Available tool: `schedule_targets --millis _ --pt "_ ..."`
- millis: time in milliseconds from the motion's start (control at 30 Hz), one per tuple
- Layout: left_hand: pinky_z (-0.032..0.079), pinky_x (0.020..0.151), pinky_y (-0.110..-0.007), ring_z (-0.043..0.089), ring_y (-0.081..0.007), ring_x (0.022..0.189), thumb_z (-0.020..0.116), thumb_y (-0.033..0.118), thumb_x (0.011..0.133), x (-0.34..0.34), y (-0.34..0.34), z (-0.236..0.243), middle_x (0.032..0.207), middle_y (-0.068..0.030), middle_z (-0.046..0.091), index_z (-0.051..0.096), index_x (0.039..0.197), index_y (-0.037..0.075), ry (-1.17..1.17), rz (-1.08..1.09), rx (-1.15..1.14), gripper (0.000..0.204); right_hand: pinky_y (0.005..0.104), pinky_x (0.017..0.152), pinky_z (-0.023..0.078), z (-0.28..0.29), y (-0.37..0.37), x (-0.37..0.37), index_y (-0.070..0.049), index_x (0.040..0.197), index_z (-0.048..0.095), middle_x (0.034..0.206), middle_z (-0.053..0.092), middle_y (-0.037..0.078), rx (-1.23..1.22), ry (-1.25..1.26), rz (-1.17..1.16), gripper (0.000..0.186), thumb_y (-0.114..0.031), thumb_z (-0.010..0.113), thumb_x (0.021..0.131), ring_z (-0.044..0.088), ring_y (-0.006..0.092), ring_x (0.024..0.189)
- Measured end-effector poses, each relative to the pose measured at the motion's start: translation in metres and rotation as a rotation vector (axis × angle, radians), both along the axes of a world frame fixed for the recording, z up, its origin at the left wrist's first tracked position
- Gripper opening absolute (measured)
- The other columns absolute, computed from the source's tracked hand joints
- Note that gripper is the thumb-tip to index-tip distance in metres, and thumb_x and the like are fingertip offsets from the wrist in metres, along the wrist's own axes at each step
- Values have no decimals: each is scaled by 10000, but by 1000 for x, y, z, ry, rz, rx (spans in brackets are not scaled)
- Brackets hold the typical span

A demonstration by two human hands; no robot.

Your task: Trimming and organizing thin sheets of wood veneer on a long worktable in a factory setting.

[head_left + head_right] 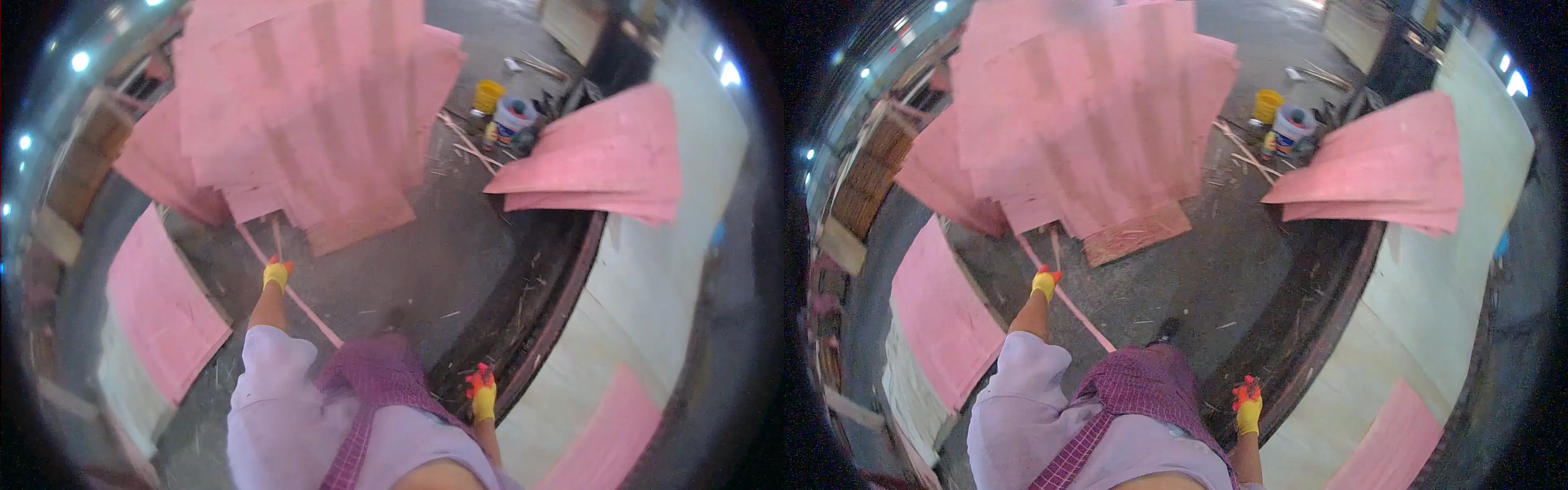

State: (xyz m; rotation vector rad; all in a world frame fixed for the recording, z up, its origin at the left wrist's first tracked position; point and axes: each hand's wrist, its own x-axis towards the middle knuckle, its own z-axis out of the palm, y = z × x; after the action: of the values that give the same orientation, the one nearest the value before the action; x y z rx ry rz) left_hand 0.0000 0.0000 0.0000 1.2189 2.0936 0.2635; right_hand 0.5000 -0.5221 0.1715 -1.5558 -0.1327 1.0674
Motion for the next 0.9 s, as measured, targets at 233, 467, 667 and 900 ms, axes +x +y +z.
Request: schedule_targets --millis 233,467,667,900 --pt "470 642 -313 581 -173 752 761 183 703 -27 51 80 960 -71 635 411 1322 56 -325 144 405 722 226 425 391 2 98 -46 -55 1256 472 813 583 39 -57 -139 149 403 -148 554 872 496 97 545" --pt "390 459 -280 514 -113 563 740 278 724 -61 223 137 927 -44 635 409 1336 124 -601 184 513 713 209 420 379 16 174 -81 -71 1245 466 834 565 13 -109 -46 90 376 -129 546 883 529 91 638" --pt "390 498 -270 521 -97 650 754 298 708 -76 398 233 997 -6 616 409 1341 146 -701 186 601 737 232 367 387 17 254 -139 -78 1185 489 804 571 12 -213 -39 -78 335 -120 576 864 570 110 632" --pt "399 927 -355 474 -212 1135 819 219 652 -88 555 236 1262 -112 498 427 1300 44 -875 375 646 777 250 371 409 61 324 -175 -89 1178 491 791 579 14 -306 -26 -84 336 -102 580 854 578 122 633"
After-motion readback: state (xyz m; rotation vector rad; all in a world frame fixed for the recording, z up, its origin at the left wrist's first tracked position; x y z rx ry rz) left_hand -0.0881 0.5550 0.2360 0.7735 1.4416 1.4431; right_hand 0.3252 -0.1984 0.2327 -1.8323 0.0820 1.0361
